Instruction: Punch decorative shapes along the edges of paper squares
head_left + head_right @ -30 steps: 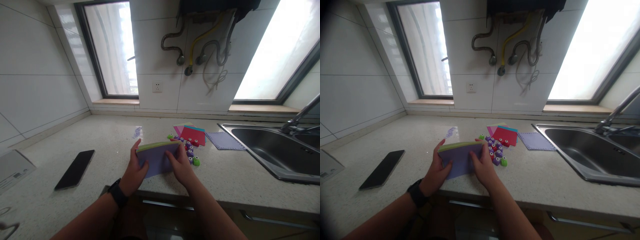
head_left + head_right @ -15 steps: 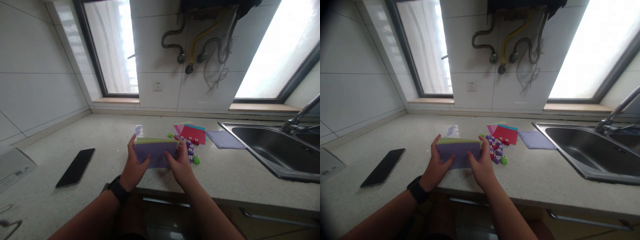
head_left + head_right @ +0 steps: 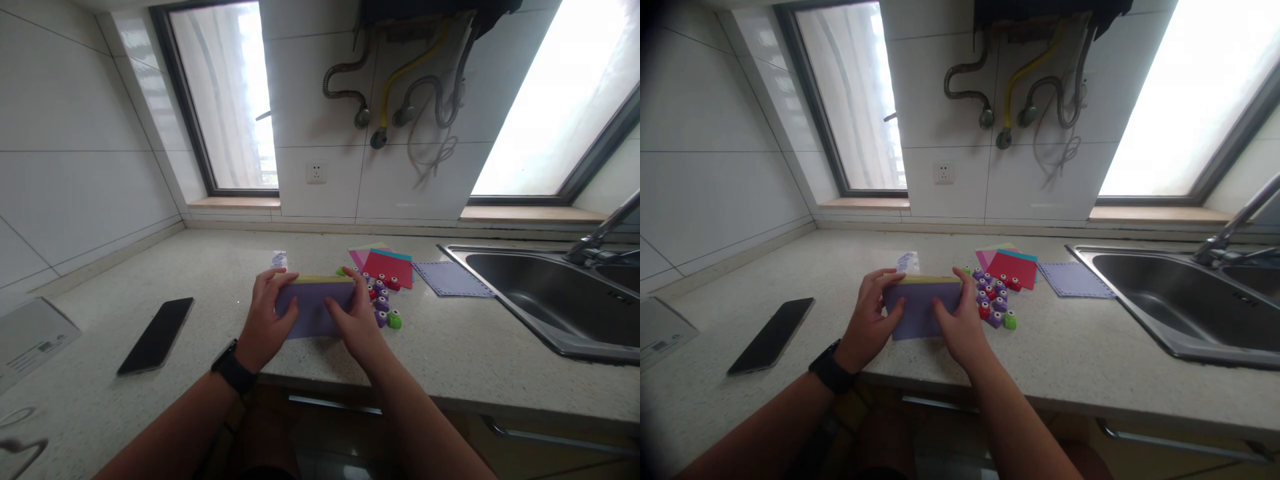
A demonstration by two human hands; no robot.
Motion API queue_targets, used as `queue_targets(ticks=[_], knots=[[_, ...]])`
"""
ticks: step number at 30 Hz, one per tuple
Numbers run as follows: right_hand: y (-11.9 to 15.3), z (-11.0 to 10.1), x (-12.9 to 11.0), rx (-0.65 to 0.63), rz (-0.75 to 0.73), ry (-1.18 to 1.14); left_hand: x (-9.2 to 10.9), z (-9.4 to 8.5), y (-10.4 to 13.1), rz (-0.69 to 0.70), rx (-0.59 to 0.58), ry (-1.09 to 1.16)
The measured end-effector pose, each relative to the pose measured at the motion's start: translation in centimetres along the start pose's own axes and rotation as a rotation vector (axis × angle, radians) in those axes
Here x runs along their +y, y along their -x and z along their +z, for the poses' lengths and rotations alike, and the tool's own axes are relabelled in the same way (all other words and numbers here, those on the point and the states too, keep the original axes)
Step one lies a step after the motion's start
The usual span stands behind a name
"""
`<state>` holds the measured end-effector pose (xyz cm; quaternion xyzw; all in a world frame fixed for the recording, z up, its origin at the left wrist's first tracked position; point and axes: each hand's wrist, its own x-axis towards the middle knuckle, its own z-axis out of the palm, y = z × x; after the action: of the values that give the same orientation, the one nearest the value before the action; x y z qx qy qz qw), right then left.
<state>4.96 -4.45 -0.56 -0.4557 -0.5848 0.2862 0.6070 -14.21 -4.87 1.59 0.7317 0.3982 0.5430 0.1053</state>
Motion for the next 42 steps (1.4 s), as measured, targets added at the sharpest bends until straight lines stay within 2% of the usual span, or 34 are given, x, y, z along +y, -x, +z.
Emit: queue_targets(ticks=[5,11,18,25,32,34,38,42], knots=[[-0.1,-0.1,0.6,-0.01,-0.022,-0.029,-0.3,0.2,0.2,-0.03,0.0,-0.001],[0.1,-0.3,-0.4,-0.068,-0.109,-0.013,-0.1,0.2,0.7,-0.003,-0.006,-0.062],[0.2,-0.8,-1.5,-0.081,-0.314,0.225,-0.2,0.0,0.9,-0.027,0.006,-0.127],[0.3,-0.9,-1.9,-0.082,-0.321,0.271,-0.6,0.1,1.0,-0.108,-0.023,-0.063],[0.6,-0.8,-2.3,-0.102,-0.289,0.27,0.0,0.6,1.6,-0.084,0.001,-0.061],[0.7,-0.8,-2.5,-0.1,-0.291,0.273,0.1,0.8,1.8,-0.123,0.007,-0.031],[0.7,-0.9,-2.8,-0.095,-0.282,0.273,0.0,1.3,2.0,-0.292,0.049,0.113],[0.5,-0.8,-2.2,-0.082,-0.189,0.185,-0.7,1.5,1.9,-0.404,0.04,0.328]])
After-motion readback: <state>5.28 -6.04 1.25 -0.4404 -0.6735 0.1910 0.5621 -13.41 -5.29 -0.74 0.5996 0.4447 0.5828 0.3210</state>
